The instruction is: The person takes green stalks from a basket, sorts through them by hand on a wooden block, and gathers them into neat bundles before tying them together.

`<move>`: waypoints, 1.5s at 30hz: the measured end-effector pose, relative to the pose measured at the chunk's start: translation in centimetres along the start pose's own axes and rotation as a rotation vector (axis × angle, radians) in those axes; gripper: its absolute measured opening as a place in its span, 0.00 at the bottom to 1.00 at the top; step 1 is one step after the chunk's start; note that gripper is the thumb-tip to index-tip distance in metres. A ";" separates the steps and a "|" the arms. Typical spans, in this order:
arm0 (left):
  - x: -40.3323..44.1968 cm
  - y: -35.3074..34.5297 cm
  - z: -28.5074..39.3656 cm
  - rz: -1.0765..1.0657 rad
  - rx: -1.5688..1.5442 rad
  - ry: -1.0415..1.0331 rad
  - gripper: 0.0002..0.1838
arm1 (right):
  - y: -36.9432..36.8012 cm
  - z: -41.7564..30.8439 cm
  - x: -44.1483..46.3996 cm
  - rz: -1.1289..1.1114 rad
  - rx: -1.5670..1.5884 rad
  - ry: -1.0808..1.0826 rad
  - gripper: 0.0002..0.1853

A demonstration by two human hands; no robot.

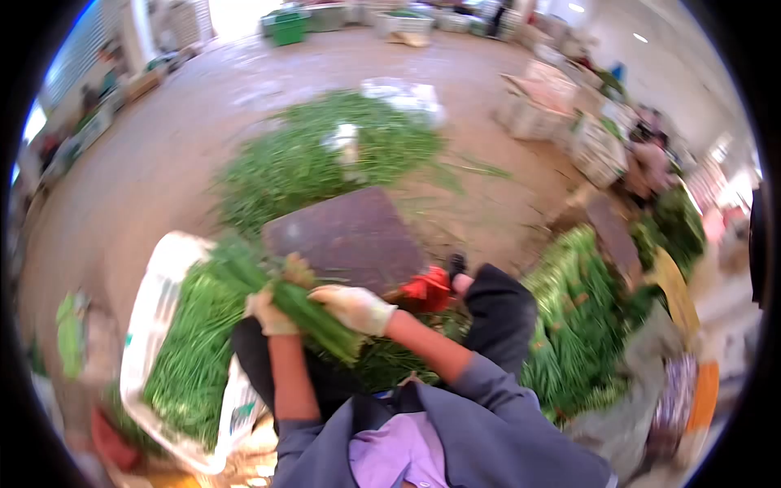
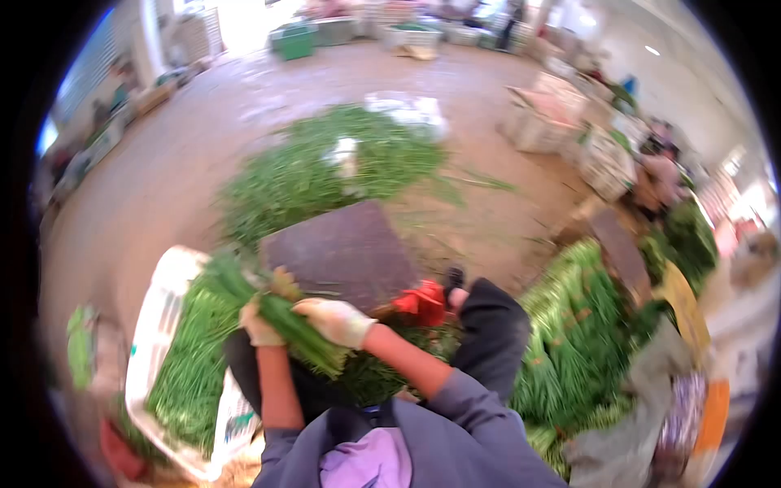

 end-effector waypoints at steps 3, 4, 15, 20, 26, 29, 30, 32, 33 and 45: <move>2.2 -1.7 -7.7 -0.138 0.014 0.055 0.42 | 6.0 1.2 -6.4 0.096 0.030 -0.064 0.16; 3.3 -1.2 -10.2 -0.275 -0.025 0.102 0.41 | 6.9 2.4 -7.9 0.015 -0.038 -0.120 0.15; -0.2 -2.4 -2.6 0.125 0.134 -0.177 0.19 | 7.0 1.1 -0.9 -0.073 0.283 -0.132 0.53; 4.7 -5.0 -4.1 0.135 0.185 -0.148 0.22 | 6.0 1.8 -1.8 -0.129 0.442 -0.379 0.55; 10.7 -8.6 -7.8 0.350 0.408 -0.072 0.32 | 6.5 9.2 -0.9 0.083 0.735 -0.450 0.40; 10.5 -3.0 -10.5 0.450 0.446 0.043 0.31 | 4.7 15.0 -1.3 0.145 0.866 -0.685 0.31; 9.7 -1.3 -12.0 0.492 0.428 0.080 0.30 | 4.2 16.9 -1.7 0.122 1.073 -0.785 0.29; 7.0 2.3 -15.4 0.603 0.358 0.128 0.29 | 2.1 19.0 -2.6 0.056 1.073 -1.008 0.24; 6.3 3.3 -16.9 0.651 0.319 0.147 0.29 | 1.5 19.5 -3.2 0.085 1.087 -0.944 0.24; -2.0 -0.7 -17.9 0.665 1.079 -0.409 0.37 | 0.9 11.4 -1.6 -0.257 0.798 -0.502 0.36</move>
Point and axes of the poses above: each hand's wrist, its own x-axis towards the middle knuckle, its own y-axis out of the back of the hand, z = x × y, the point moved 1 cm from there along x, towards the middle knuckle, and after that the axes turned 5 degrees about -x, right-handed, at the moved point
